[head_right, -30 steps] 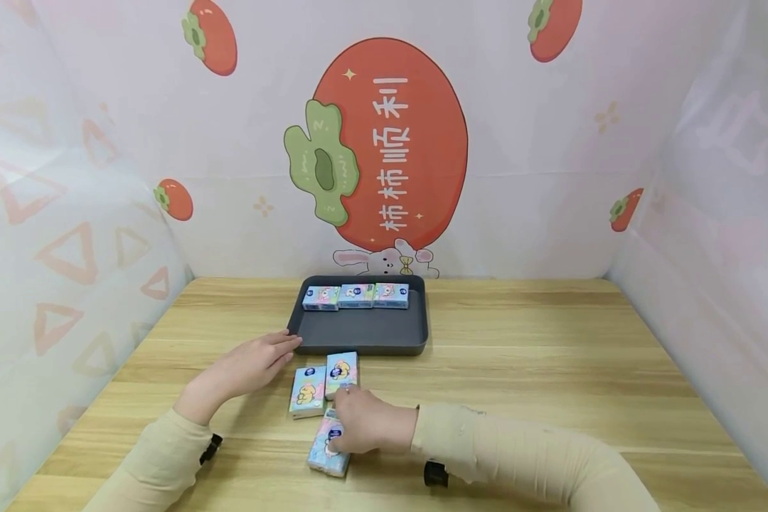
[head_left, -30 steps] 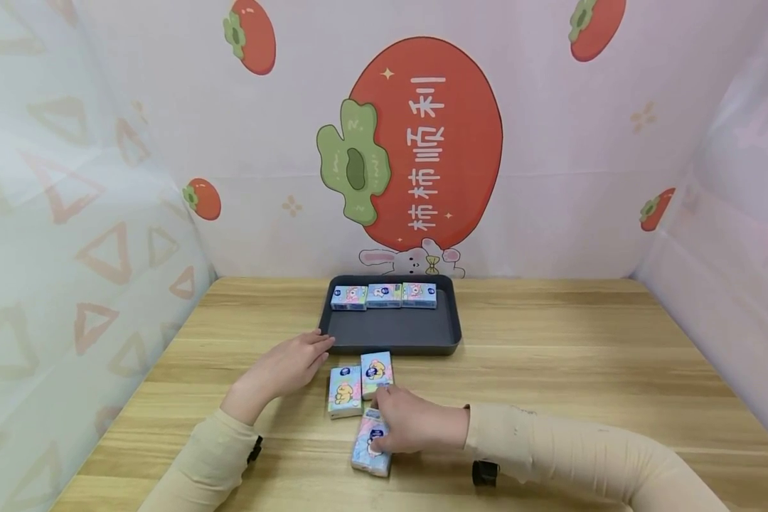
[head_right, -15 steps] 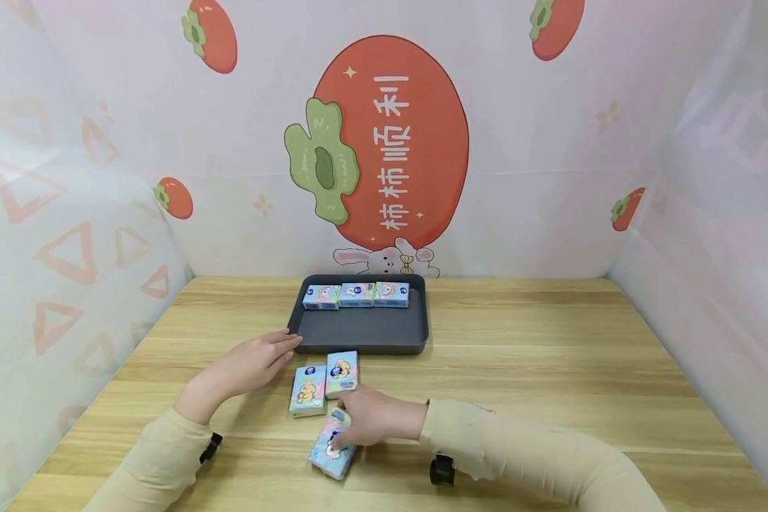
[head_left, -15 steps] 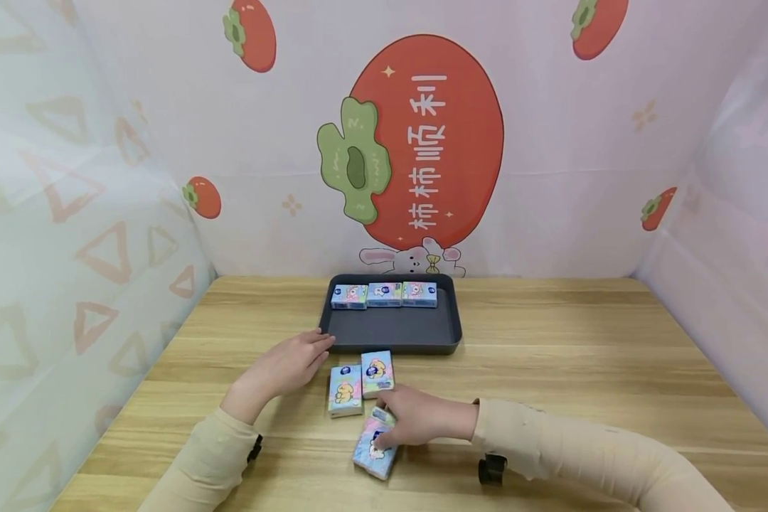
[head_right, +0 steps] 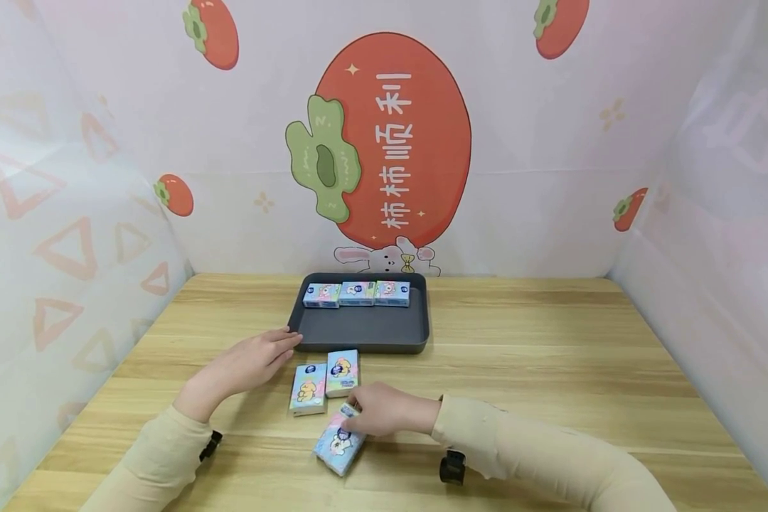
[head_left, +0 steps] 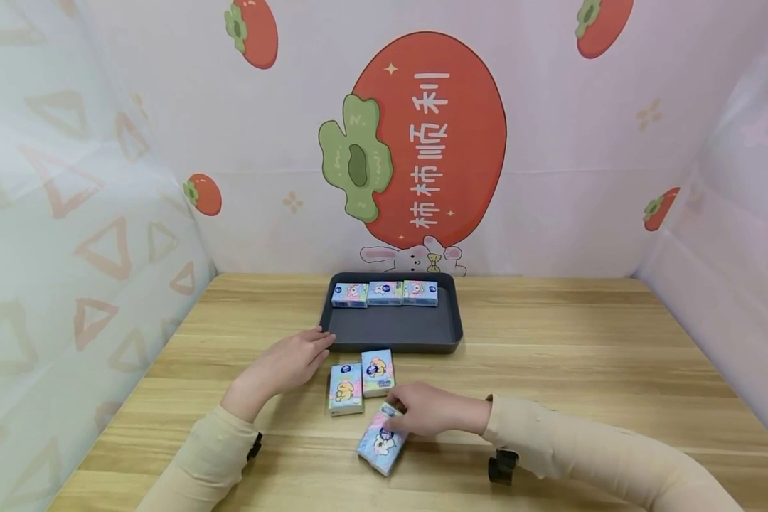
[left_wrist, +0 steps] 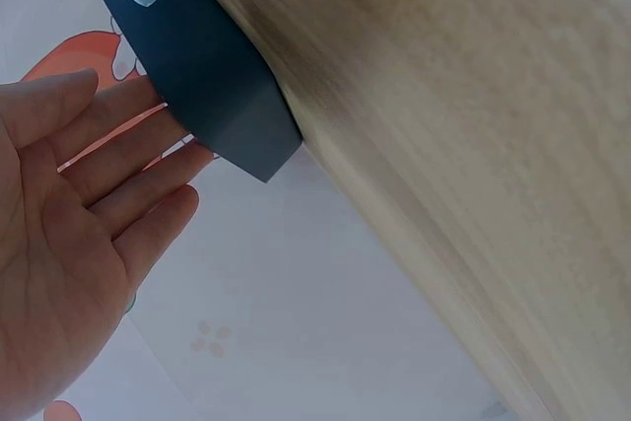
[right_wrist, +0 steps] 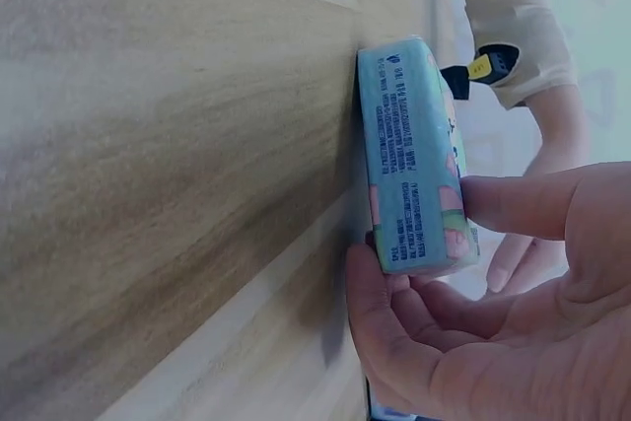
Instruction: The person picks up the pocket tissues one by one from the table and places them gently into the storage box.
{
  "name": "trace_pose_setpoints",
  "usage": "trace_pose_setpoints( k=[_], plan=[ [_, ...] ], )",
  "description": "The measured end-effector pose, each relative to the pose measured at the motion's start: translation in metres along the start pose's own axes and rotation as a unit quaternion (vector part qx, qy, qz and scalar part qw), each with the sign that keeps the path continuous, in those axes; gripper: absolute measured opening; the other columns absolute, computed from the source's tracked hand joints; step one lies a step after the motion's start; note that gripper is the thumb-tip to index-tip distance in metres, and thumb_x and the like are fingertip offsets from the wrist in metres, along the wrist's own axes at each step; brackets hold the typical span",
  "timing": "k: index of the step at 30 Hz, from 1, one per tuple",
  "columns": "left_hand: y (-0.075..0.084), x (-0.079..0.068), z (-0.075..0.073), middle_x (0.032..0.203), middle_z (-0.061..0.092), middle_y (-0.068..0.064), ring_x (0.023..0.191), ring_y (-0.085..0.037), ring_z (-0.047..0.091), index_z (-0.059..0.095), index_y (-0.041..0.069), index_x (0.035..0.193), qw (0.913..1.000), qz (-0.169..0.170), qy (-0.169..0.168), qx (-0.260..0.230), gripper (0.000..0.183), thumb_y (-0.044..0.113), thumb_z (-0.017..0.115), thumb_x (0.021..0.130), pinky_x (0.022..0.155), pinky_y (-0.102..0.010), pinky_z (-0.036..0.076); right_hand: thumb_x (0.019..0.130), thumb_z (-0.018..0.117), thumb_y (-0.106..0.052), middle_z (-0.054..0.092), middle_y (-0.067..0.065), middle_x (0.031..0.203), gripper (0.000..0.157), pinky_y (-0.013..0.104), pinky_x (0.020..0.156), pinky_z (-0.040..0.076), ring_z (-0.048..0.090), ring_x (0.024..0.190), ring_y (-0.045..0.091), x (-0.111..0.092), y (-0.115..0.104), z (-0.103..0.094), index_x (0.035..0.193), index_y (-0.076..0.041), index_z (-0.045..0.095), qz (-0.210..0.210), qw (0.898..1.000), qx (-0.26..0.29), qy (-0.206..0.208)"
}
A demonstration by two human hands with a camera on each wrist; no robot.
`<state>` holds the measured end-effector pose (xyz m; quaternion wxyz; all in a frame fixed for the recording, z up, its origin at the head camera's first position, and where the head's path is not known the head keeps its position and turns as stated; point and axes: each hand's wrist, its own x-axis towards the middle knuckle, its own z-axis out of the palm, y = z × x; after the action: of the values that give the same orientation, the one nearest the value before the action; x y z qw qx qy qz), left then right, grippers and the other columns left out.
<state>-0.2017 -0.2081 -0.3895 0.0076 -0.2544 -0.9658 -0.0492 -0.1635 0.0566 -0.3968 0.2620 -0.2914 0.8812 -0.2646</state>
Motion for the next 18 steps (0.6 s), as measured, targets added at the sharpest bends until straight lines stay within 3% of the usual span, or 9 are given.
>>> trace_pose_setpoints(
  k=[6,18],
  plan=[
    [0.0,0.0,0.001,0.131,0.057,-0.019,0.123,-0.033,0.054,0.059,0.002,0.128,1.0,0.004,0.003,0.002,0.035,0.018,0.05,0.099,0.1,-0.048,0.047,0.087,0.068,-0.026,0.059,-0.003,0.089,0.034,0.024,0.071,0.047,0.051,0.08,0.009,0.0,0.004,-0.004,0.113,-0.004,0.063,0.002,0.999,0.029,0.012],
    [0.0,0.0,0.001,0.132,0.057,-0.018,0.124,-0.033,0.053,0.059,0.003,0.128,1.0,0.002,0.002,-0.001,0.035,0.019,0.049,0.099,0.101,-0.047,0.046,0.082,0.073,-0.022,0.062,-0.003,0.083,0.025,0.022,0.062,0.046,0.054,0.076,0.01,0.0,0.013,-0.016,0.098,-0.004,0.068,-0.013,0.996,0.076,0.048]
  ],
)
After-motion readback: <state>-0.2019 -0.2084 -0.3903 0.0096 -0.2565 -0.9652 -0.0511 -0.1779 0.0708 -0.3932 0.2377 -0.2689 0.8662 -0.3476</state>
